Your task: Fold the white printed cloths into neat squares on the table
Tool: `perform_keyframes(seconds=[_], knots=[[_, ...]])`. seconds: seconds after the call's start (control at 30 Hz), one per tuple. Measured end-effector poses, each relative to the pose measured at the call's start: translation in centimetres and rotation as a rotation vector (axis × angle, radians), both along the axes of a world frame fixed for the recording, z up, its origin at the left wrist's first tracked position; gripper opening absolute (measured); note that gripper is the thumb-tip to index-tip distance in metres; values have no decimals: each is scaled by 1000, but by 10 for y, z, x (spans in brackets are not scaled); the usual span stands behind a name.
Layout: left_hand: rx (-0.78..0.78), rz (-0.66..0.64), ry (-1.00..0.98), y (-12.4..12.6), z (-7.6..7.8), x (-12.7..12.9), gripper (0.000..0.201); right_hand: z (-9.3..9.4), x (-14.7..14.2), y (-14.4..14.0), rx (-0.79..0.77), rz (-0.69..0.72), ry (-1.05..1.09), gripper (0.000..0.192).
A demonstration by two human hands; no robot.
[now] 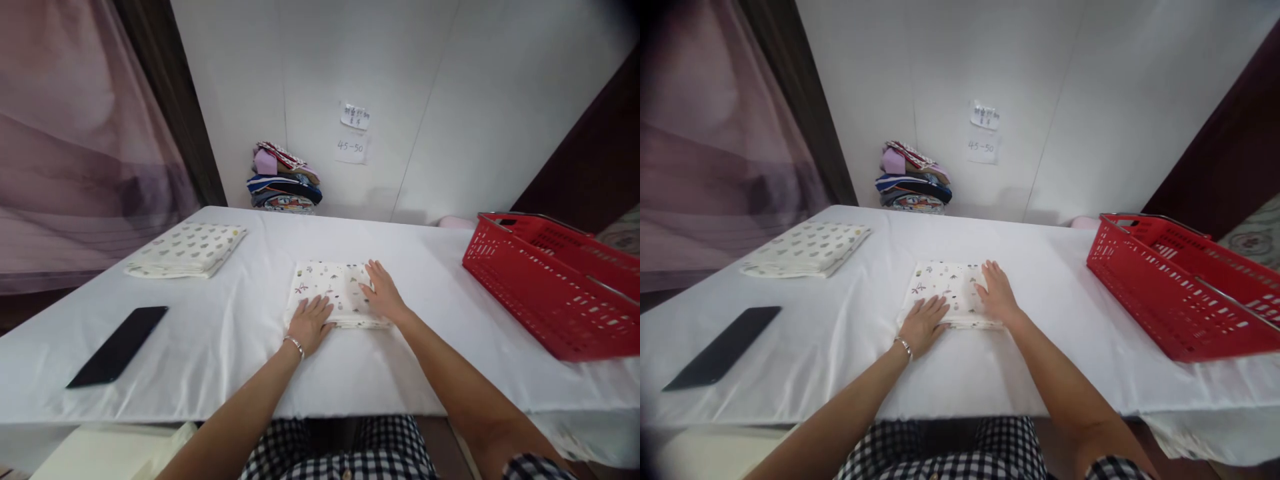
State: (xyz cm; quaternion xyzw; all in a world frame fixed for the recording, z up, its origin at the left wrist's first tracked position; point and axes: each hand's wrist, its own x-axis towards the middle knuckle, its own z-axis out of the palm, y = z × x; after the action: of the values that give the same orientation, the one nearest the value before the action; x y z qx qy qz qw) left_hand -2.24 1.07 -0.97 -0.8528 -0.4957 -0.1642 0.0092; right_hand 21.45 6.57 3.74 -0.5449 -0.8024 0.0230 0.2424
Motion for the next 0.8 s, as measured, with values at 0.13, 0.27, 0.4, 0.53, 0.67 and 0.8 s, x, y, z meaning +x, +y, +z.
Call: perform_keyframes(seconds=[0.13,0.27,0.4,0.53,0.67,0.8], knots=[[-8,-8,-26,0,-2,-1,42,-31,12,24,-227,-155,-117,59],[-35,-16,-45,-3,-2,0,43,-51,17,26,-281,-181,-143,63],[-99,-3,-143,3,11,1,45,-51,17,26,-289,-179,-161,65],[-120,97,-225,29,31,-5,43,-51,17,27,-292,-169,-147,68],[-182,275,-102,51,29,-14,53,-46,18,25,-334,-167,-141,66],[-292,291,-55,53,13,-18,59,-29,8,24,-346,-211,-205,62]])
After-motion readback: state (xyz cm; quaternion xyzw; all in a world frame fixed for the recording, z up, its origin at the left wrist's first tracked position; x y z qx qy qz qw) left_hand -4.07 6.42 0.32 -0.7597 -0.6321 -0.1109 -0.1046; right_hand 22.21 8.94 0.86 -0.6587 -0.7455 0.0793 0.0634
